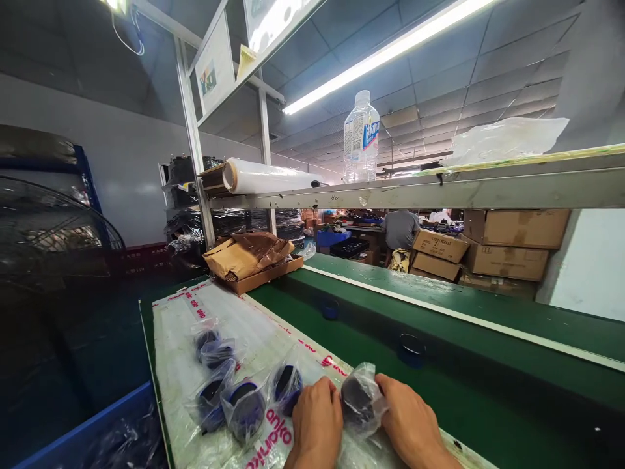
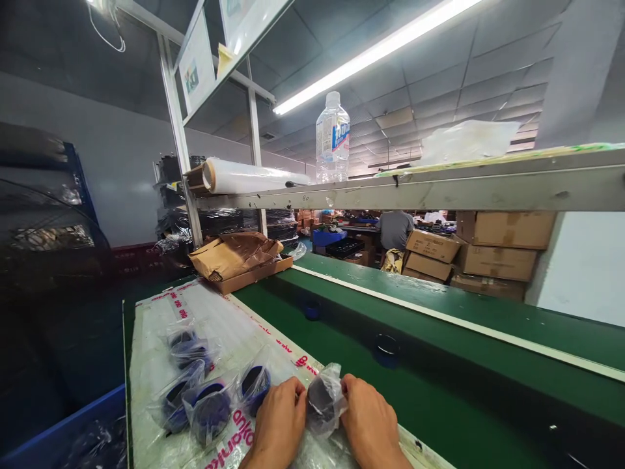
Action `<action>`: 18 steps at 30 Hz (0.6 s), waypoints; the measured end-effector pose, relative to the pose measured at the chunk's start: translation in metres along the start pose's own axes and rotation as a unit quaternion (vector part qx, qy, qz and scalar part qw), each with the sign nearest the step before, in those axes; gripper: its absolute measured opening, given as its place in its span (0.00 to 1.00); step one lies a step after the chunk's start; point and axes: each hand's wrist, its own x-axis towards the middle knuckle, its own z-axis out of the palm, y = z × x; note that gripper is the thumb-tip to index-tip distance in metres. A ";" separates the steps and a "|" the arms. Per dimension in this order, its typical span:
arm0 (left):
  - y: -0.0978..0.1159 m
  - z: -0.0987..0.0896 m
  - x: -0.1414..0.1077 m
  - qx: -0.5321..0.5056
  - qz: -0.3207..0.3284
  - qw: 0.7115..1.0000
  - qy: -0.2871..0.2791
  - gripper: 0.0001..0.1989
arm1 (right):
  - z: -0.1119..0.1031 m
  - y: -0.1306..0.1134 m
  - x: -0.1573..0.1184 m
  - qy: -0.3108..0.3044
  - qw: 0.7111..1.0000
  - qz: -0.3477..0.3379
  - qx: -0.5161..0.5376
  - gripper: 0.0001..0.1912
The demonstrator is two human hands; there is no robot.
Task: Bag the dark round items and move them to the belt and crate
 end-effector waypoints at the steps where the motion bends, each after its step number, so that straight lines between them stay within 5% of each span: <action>1: 0.000 0.000 -0.002 0.005 0.006 1.000 0.001 0.12 | 0.000 0.000 -0.002 0.001 1.000 -0.008 -0.012 0.11; 7: -0.009 -0.005 -0.015 -0.023 0.060 0.998 0.013 0.18 | -0.002 0.017 -0.013 0.003 1.000 -0.021 0.016 0.20; 11: -0.018 -0.006 -0.021 -0.105 0.167 0.979 -0.051 0.31 | 0.003 0.033 -0.026 0.033 0.983 -0.135 0.120 0.26; 14: -0.019 -0.005 -0.021 -0.107 0.151 0.977 -0.108 0.40 | 0.007 0.034 -0.029 -0.005 0.977 -0.169 0.133 0.29; 18: -0.012 -0.006 -0.015 -0.166 0.099 0.978 -0.073 0.33 | 0.008 0.029 -0.024 -0.018 0.979 -0.133 0.154 0.23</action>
